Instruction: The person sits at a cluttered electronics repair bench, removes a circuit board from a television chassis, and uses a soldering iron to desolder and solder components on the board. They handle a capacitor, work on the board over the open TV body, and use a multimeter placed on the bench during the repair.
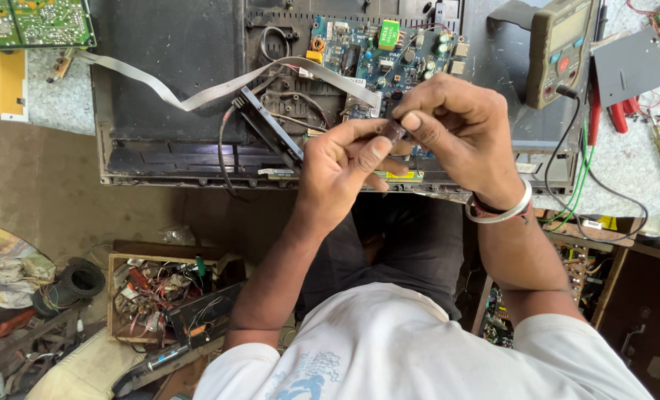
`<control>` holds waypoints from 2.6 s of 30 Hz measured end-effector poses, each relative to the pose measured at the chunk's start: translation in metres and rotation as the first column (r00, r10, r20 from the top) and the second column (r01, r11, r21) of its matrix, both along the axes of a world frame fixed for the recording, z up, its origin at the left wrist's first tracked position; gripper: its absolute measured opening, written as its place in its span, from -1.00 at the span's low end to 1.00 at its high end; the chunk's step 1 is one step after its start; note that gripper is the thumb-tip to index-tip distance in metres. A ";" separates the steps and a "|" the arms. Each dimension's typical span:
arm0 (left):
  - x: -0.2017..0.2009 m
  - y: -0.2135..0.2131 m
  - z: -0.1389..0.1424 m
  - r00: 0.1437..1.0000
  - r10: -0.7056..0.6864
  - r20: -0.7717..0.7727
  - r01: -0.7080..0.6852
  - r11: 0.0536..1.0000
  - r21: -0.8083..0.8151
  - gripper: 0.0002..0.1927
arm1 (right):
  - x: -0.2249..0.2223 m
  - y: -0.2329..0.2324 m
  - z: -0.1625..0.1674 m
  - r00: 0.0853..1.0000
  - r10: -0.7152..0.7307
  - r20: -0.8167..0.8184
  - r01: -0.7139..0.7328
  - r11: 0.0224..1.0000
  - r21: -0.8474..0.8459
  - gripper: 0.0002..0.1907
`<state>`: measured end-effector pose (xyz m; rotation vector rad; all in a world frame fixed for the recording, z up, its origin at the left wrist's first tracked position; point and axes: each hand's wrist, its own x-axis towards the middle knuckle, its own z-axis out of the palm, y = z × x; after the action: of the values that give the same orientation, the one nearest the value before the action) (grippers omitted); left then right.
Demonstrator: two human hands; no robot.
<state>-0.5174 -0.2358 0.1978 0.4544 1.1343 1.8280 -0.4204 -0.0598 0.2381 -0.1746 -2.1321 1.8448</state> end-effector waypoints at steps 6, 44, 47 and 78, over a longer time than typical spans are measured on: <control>0.009 -0.003 0.001 0.807 0.142 -0.573 -0.218 0.974 -0.067 -0.54 | 0.007 -0.001 -0.012 0.998 -0.065 0.016 0.061 0.984 0.166 -0.87; 0.023 0.000 0.013 0.204 0.301 -0.932 -0.539 0.829 0.149 -0.62 | 0.009 -0.004 -0.013 0.975 -0.185 0.122 0.205 0.962 -0.179 -0.86; 0.023 -0.003 0.013 0.245 0.342 -0.907 -0.490 0.851 0.188 -0.62 | 0.008 -0.006 -0.011 0.973 -0.182 0.140 0.209 0.954 -0.217 -0.85; 0.055 -0.005 -0.004 0.193 0.612 -0.767 -0.625 0.679 0.385 -0.45 | 0.067 -0.056 -0.025 0.968 -0.212 0.134 0.239 0.942 -0.237 -0.64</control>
<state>-0.4627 -0.2408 0.1939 1.1332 2.3267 2.3356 -0.3538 -0.1158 0.2135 -0.5644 -1.8441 1.9975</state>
